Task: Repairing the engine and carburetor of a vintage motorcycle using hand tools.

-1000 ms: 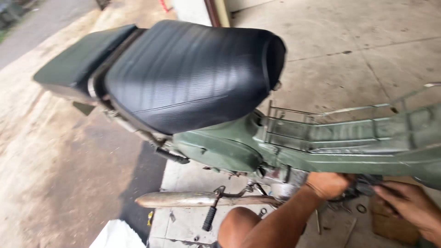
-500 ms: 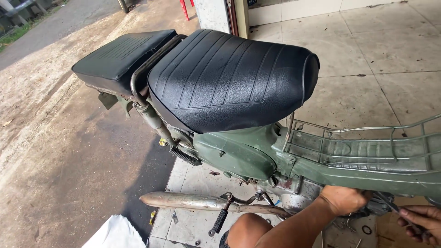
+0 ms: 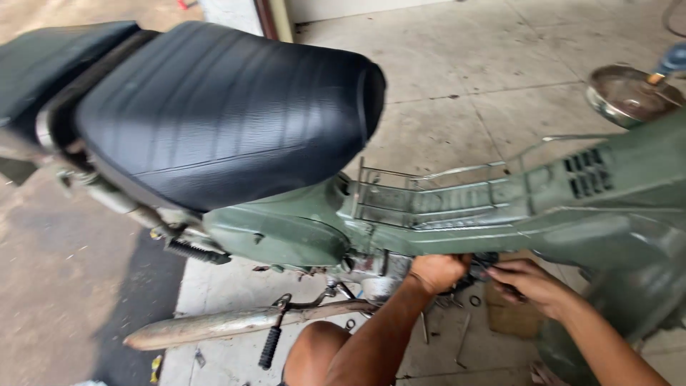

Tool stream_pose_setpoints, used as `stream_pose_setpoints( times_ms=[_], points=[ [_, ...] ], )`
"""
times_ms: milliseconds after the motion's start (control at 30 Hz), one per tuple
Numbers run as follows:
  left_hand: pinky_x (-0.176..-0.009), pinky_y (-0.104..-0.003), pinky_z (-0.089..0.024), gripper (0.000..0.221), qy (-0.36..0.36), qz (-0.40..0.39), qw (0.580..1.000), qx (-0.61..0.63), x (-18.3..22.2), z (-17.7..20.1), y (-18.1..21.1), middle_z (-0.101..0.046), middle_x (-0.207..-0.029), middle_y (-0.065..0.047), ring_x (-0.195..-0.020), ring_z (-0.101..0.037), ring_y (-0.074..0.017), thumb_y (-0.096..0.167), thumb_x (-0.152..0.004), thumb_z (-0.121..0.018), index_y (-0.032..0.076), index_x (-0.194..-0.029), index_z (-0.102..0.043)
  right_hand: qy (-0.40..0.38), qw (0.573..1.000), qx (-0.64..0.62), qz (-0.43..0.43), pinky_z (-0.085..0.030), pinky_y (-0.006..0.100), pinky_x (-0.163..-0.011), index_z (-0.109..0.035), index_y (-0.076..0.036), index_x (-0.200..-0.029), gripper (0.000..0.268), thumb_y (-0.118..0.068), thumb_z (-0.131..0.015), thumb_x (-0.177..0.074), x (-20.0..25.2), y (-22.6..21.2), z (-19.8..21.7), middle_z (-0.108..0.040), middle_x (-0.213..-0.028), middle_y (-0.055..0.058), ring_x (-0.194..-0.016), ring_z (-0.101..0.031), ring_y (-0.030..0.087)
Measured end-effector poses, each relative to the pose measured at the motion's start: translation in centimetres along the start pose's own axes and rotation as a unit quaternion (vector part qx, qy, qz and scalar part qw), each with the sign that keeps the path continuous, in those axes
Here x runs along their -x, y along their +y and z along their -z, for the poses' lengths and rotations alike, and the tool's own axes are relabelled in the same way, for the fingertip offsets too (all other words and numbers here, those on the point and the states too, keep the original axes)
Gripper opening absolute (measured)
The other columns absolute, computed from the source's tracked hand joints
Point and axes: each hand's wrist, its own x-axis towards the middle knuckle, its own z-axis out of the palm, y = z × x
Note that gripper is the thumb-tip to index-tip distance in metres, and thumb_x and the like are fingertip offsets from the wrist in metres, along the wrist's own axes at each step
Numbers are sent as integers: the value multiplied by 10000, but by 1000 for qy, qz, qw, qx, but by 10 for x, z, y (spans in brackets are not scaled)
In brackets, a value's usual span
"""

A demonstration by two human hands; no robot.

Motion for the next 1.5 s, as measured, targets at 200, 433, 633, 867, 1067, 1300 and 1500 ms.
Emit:
stream_pose_setpoints(
  times_ms=[200,433,633,867,1067,1300,1500],
  points=[
    [-524,-378,-558,125,-10,-4,999,-33,-10,28,2,-696,-627,-4,-587,-726,-195,169,-825,-650,192,-861,-768,14,995,-98,-8,-629,391,-574,-467,9,-1436,703,-205,-827,-870,26,1,-75,-670,-1006,217,-709,-706,257],
    [-604,-327,-587,132,-46,10,997,-58,-4,13,-6,-718,-682,-4,-599,-739,-208,211,-921,-592,212,-943,-723,-49,998,17,31,-582,335,-427,-704,67,-1043,201,-112,-692,-952,34,-8,-24,-725,-774,227,-551,-734,283],
    [-546,-319,-548,97,60,-47,989,-127,-10,3,-8,-640,-587,22,-533,-672,-174,297,-875,-619,251,-872,-704,52,989,75,115,-548,347,-597,-721,28,-980,252,-215,-746,-918,-3,10,7,-674,-849,221,-702,-682,265],
    [-585,-341,-554,135,73,-78,987,-124,-16,-4,-5,-624,-595,12,-538,-671,-190,374,-877,-616,252,-877,-672,-93,984,-141,55,-667,373,-615,-709,1,-986,235,-203,-806,-919,8,7,-45,-722,-732,169,-654,-761,232],
    [-653,-386,-571,194,61,-78,984,-147,1,-4,-20,-616,-612,-17,-557,-677,-228,437,-875,-619,245,-887,-640,-102,991,-18,90,-623,271,-533,-599,26,-1205,348,-222,-721,-994,31,1,-64,-722,-903,161,-686,-726,184],
    [-608,-365,-554,57,69,-79,983,-149,-9,-3,-9,-609,-636,-12,-547,-646,-228,291,-893,-614,246,-887,-649,1,993,52,106,-539,194,-462,-724,-45,-1186,269,-250,-690,-1016,13,11,4,-723,-795,102,-550,-619,95],
    [-610,-385,-543,220,41,-41,987,-152,-3,-8,-7,-682,-855,-48,-657,-660,-258,320,-924,-622,192,-1093,-677,29,989,21,140,-483,144,-395,-758,-54,-1107,232,-235,-744,-961,5,4,-4,-723,-715,129,-488,-574,66]
  ],
)
